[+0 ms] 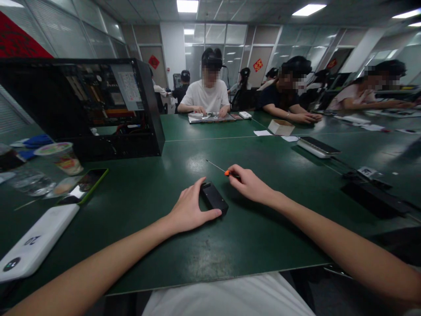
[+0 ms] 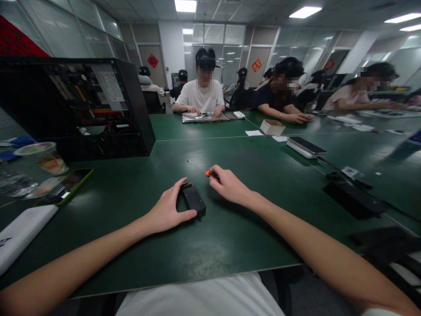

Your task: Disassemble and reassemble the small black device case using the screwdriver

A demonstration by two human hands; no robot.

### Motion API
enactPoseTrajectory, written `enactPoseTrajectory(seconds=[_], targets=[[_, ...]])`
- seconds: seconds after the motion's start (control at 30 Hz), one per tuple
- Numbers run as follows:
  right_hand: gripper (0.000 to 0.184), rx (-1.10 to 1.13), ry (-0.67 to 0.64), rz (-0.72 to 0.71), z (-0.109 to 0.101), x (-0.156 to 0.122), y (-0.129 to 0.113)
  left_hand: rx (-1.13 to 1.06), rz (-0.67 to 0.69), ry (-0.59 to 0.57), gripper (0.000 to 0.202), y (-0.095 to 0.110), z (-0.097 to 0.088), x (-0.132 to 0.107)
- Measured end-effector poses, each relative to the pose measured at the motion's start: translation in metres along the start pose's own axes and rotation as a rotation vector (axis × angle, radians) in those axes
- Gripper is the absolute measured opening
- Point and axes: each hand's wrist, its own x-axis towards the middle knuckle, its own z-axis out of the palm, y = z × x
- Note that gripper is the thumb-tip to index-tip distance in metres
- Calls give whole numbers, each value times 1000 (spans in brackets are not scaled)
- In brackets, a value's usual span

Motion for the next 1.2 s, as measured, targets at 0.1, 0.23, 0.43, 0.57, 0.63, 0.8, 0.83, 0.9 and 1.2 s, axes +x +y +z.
enactPoseTrajectory(seconds=[0.1, 0.23, 0.43, 0.57, 0.63, 0.8, 0.83, 0.9, 1.2], targets=[[21, 118, -26, -40, 6, -5, -10, 11, 14, -16, 101, 0, 0, 1], [22, 236, -153, -87, 18, -10, -18, -18, 9, -28, 98, -2, -3, 3], [32, 316, -267, -87, 22, -8, -15, -37, 30, -17, 93, -5, -4, 4], [35, 317, -319, -89, 16, -7, -12, -30, 16, -31, 97, -3, -5, 4], [36, 310, -343, -88, 12, -7, -12, -27, 8, -39, 98, -2, -6, 4], [38, 304, -408, -77, 7, -7, -14, -5, 34, -37, 93, -3, -7, 4], [38, 304, -411, -78, 7, -7, -14, -3, 41, -30, 93, -3, -6, 5], [37, 303, -414, -84, 7, -7, -13, 2, 49, -19, 94, -5, -6, 5], [35, 316, -429, -84, 3, -7, -12, 18, 39, -42, 98, -4, -6, 5]])
